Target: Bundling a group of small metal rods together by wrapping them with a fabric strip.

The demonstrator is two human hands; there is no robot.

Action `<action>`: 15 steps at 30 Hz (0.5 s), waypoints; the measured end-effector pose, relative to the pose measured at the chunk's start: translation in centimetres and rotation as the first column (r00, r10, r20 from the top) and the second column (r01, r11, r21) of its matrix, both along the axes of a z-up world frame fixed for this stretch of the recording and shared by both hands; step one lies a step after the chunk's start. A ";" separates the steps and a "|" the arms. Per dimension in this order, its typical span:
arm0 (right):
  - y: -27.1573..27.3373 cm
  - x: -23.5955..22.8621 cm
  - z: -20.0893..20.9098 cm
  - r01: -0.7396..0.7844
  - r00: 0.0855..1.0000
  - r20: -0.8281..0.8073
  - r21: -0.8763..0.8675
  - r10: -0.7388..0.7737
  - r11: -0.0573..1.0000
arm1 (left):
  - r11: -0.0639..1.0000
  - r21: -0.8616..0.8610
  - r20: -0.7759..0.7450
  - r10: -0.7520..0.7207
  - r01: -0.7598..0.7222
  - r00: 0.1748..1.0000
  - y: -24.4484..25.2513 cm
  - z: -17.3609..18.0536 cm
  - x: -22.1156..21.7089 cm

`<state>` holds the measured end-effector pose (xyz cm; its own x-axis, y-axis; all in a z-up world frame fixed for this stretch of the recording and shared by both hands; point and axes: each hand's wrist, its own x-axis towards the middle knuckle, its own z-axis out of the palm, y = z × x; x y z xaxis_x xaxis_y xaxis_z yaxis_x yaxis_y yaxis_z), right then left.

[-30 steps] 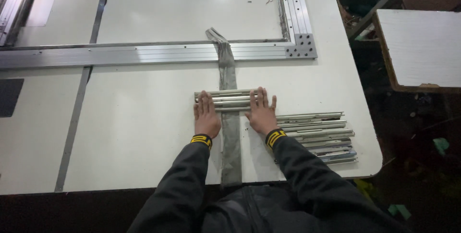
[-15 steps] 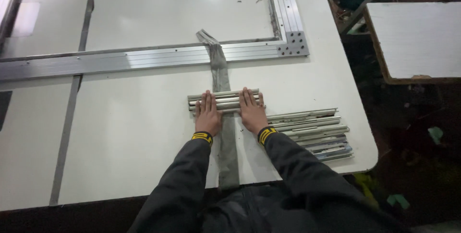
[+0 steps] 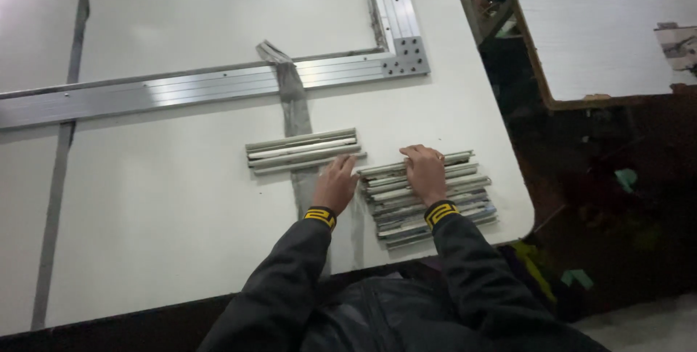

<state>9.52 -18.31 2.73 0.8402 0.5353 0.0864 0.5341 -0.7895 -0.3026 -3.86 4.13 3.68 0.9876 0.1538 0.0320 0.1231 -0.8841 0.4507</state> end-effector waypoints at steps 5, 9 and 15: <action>-3.1 0.8 0.8 0.066 0.998 0.003 -0.034 -0.066 0.997 | 0.994 -0.082 -0.004 0.068 -0.068 0.998 -2.8 -2.5 2.0; -6.0 1.6 1.9 0.103 0.994 0.014 0.088 -0.105 0.991 | 0.984 -0.139 0.072 0.126 -0.116 0.989 -3.8 -0.3 1.9; -10.5 3.2 1.8 0.181 0.983 0.013 0.103 -0.183 0.978 | 0.959 -0.185 0.081 0.232 -0.214 0.969 -4.4 -1.1 2.0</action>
